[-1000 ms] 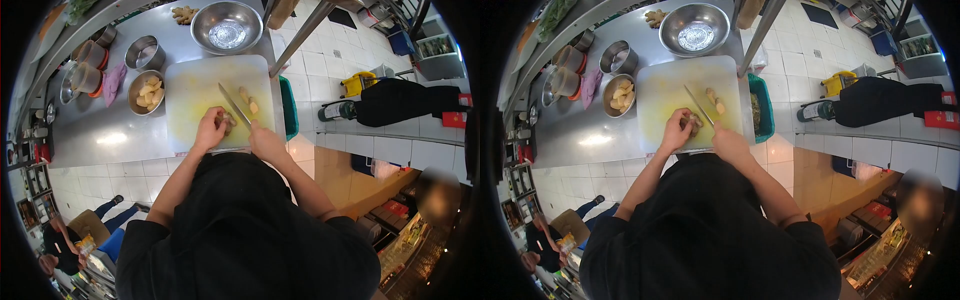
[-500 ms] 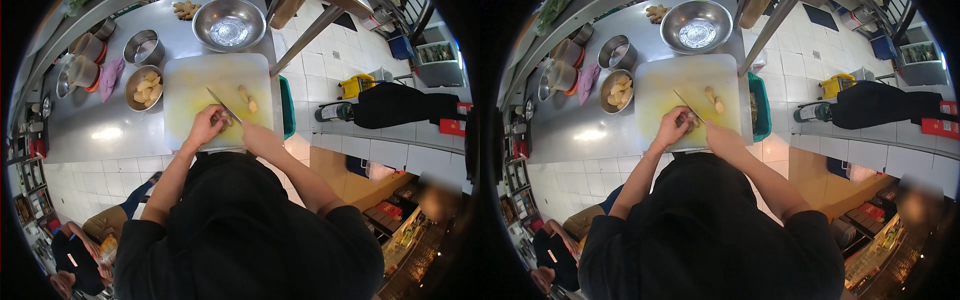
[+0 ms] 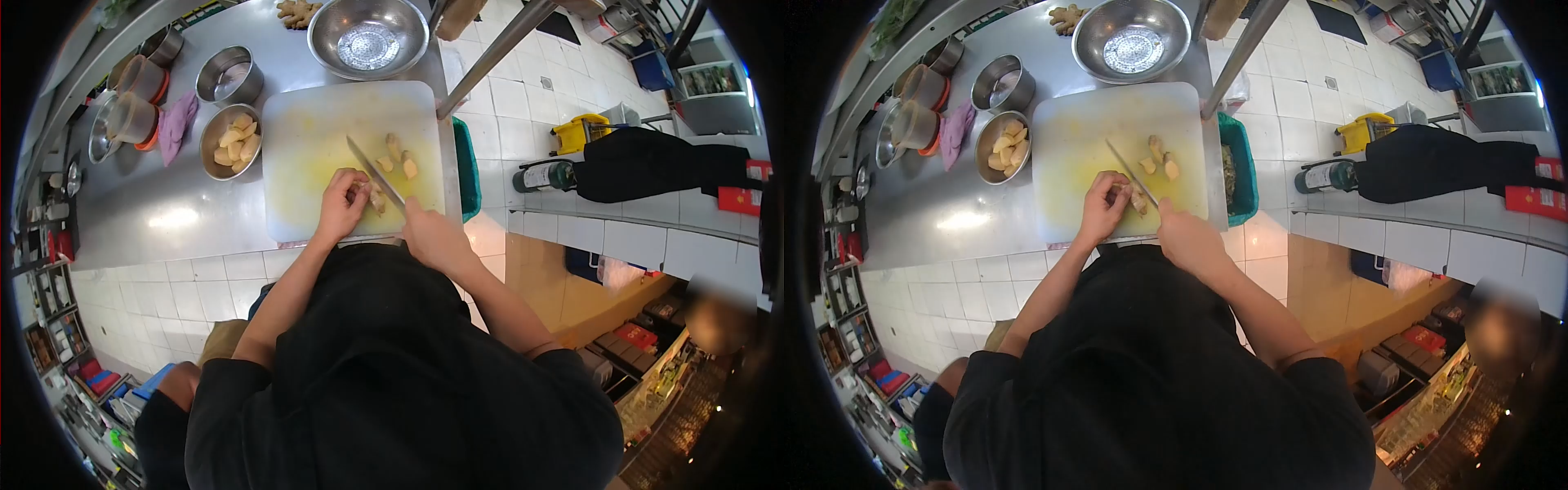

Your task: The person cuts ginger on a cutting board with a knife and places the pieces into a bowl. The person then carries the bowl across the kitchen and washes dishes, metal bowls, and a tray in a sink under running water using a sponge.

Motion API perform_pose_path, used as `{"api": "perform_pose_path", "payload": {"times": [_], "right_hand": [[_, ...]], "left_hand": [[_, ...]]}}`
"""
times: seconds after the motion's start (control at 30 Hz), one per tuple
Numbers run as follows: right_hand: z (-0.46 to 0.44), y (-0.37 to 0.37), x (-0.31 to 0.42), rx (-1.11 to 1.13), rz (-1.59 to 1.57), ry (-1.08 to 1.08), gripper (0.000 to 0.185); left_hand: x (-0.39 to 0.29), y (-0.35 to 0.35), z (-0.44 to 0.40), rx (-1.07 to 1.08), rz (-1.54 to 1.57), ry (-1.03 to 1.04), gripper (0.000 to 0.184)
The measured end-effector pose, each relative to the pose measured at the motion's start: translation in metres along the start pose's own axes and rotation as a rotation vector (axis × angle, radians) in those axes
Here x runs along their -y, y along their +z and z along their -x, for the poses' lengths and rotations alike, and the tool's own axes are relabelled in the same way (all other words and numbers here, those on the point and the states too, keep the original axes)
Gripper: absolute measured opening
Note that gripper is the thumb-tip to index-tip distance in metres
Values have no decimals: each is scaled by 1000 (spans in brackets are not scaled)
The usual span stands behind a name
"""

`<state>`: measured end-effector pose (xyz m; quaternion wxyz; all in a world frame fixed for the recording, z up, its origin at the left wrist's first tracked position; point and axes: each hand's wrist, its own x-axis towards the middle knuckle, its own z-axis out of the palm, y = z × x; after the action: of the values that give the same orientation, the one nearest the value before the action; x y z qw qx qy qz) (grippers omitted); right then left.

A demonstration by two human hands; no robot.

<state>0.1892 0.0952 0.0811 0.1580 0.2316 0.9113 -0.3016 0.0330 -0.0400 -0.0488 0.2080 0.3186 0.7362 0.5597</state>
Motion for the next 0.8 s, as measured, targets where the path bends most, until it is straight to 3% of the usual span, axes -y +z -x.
{"api": "perform_pose_path", "payload": {"times": [0.23, 0.27, 0.33, 0.43, 0.67, 0.73, 0.8], "right_hand": [[24, 1, -1, 93, 13, 48, 20], [12, 18, -7, 93, 15, 47, 20], [-27, 59, -21, -122, 50, -64, 21], [-71, 48, -14, -68, -3, -76, 23], [5, 6, -11, 49, 9, -41, 27], [23, -9, -3, 174, 12, 61, 27], [21, 0, -6, 131, -9, 35, 26]], "left_hand": [[-1, -6, -3, 48, -49, 51, 9], [-1, -6, -3, 55, -47, 50, 10], [0, -6, -4, 59, -47, 52, 10], [4, -6, -5, 46, -36, 118, 12], [1, -3, 0, 32, -44, 97, 11], [-1, -5, 0, 31, -47, 91, 11], [-2, -4, 1, 43, -58, 55, 10]]}}
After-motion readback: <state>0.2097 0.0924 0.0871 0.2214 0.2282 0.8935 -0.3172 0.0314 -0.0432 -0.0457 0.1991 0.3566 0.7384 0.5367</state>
